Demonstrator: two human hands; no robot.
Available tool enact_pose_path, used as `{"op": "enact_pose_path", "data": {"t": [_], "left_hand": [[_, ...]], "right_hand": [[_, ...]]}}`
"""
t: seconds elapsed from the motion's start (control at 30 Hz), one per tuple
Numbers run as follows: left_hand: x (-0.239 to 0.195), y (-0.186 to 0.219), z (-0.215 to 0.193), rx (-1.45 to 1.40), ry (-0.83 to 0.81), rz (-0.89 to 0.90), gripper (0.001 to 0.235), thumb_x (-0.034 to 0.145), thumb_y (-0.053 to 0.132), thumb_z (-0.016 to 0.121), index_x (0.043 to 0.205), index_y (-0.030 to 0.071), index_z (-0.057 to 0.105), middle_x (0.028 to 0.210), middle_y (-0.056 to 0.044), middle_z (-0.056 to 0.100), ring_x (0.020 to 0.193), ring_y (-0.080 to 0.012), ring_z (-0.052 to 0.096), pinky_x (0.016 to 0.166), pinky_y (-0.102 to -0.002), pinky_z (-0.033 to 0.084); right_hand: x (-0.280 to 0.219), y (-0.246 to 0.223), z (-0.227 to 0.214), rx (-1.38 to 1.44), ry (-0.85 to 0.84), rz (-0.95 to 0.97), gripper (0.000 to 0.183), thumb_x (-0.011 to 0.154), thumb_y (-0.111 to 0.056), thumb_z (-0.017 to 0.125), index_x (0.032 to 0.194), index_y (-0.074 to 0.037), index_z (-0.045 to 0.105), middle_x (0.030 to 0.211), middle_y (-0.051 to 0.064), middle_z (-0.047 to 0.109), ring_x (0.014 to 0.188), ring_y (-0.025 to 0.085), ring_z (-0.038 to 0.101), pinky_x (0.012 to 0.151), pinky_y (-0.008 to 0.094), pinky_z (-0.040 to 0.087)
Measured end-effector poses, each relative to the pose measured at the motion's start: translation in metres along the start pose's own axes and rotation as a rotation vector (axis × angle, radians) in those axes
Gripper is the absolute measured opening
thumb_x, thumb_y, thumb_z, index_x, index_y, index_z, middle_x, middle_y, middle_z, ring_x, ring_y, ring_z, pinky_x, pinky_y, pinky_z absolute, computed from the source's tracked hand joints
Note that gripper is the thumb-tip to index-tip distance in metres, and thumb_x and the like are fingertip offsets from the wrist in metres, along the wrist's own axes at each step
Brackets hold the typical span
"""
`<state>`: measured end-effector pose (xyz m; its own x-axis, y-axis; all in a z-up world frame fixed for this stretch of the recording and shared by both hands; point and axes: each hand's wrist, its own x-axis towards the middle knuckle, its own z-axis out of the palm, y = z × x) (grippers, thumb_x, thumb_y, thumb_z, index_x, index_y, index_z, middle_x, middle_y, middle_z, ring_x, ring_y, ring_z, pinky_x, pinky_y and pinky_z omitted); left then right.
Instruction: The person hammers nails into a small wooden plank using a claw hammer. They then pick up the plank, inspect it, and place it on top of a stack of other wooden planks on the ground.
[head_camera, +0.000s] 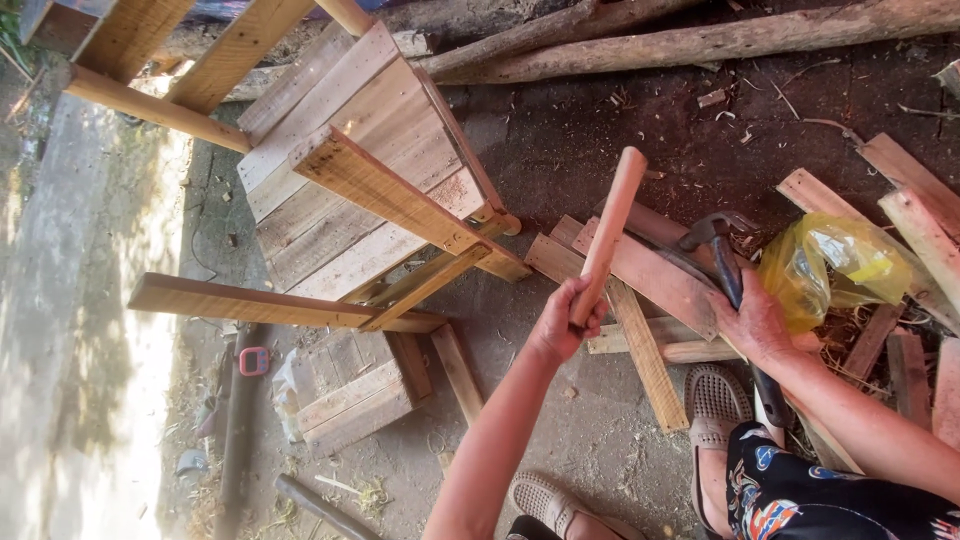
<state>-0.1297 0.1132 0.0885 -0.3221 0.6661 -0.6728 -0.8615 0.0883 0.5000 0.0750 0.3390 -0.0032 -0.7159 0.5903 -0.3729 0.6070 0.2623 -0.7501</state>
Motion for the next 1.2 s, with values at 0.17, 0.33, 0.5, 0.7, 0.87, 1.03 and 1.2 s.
{"op": "enact_pose_path", "data": {"t": [0.17,0.33,0.5,0.7,0.87,1.03,1.2], "left_hand": [[-0.041,0.008,-0.002,0.1,-0.04,0.021,0.042,0.086,0.035,0.063,0.119,0.01,0.054,0.071,-0.002,0.062,0.05,-0.0062,0.046,0.044,-0.019,0.034],[-0.045,-0.01,-0.009,0.043,-0.005,-0.007,0.041,0.089,0.038,0.058,0.119,0.01,0.057,0.069,-0.006,0.061,0.053,-0.0085,0.047,0.046,-0.02,0.034],[-0.04,-0.044,0.006,-0.206,-0.074,-0.022,0.052,0.091,0.054,0.057,0.126,0.016,0.064,0.062,0.003,0.058,0.047,-0.0056,0.042,0.044,-0.021,0.028],[-0.028,-0.055,0.011,-0.357,-0.107,-0.049,0.062,0.087,0.063,0.061,0.134,0.021,0.06,0.06,-0.002,0.055,0.048,-0.0093,0.04,0.045,-0.022,0.03],[-0.015,-0.06,-0.014,-0.255,-0.092,-0.048,0.064,0.088,0.064,0.059,0.136,0.021,0.059,0.06,-0.004,0.051,0.048,-0.0101,0.035,0.044,-0.022,0.027],[-0.011,-0.059,-0.013,-0.222,-0.072,-0.045,0.066,0.086,0.063,0.058,0.137,0.021,0.058,0.06,-0.005,0.048,0.048,-0.011,0.033,0.044,-0.022,0.027],[0.009,-0.08,-0.034,-0.128,0.004,0.0,0.059,0.087,0.062,0.06,0.13,0.022,0.064,0.06,-0.009,0.052,0.045,-0.0133,0.038,0.044,-0.022,0.031]], "right_hand": [[-0.005,-0.007,-0.006,0.15,-0.01,0.046,0.03,0.102,-0.009,0.061,0.129,-0.004,0.047,0.083,0.009,0.046,0.061,0.024,0.052,0.05,0.035,0.051],[-0.028,-0.03,-0.016,0.314,-0.08,0.04,0.029,0.104,-0.011,0.058,0.131,-0.001,0.053,0.087,0.012,0.048,0.069,0.026,0.06,0.055,0.035,0.061],[-0.05,-0.112,-0.045,0.269,-0.078,-0.112,0.045,0.1,-0.032,0.055,0.139,-0.01,0.053,0.072,0.005,0.049,0.051,0.018,0.056,0.039,0.032,0.058],[-0.08,-0.12,-0.017,0.161,0.046,-0.068,0.035,0.089,-0.02,0.074,0.124,-0.017,0.068,0.081,0.025,0.07,0.073,0.032,0.068,0.064,0.043,0.053],[-0.062,-0.081,-0.015,0.16,0.043,-0.035,0.031,0.091,-0.028,0.073,0.121,-0.027,0.07,0.078,0.014,0.07,0.068,0.024,0.067,0.058,0.042,0.053],[-0.059,-0.114,-0.034,0.215,0.112,-0.058,0.035,0.098,-0.026,0.068,0.133,-0.024,0.066,0.077,0.014,0.064,0.067,0.023,0.06,0.054,0.038,0.048],[-0.078,-0.106,-0.014,0.11,-0.106,-0.005,0.037,0.089,-0.026,0.073,0.126,-0.025,0.072,0.075,0.015,0.069,0.068,0.024,0.064,0.056,0.04,0.052]]}}
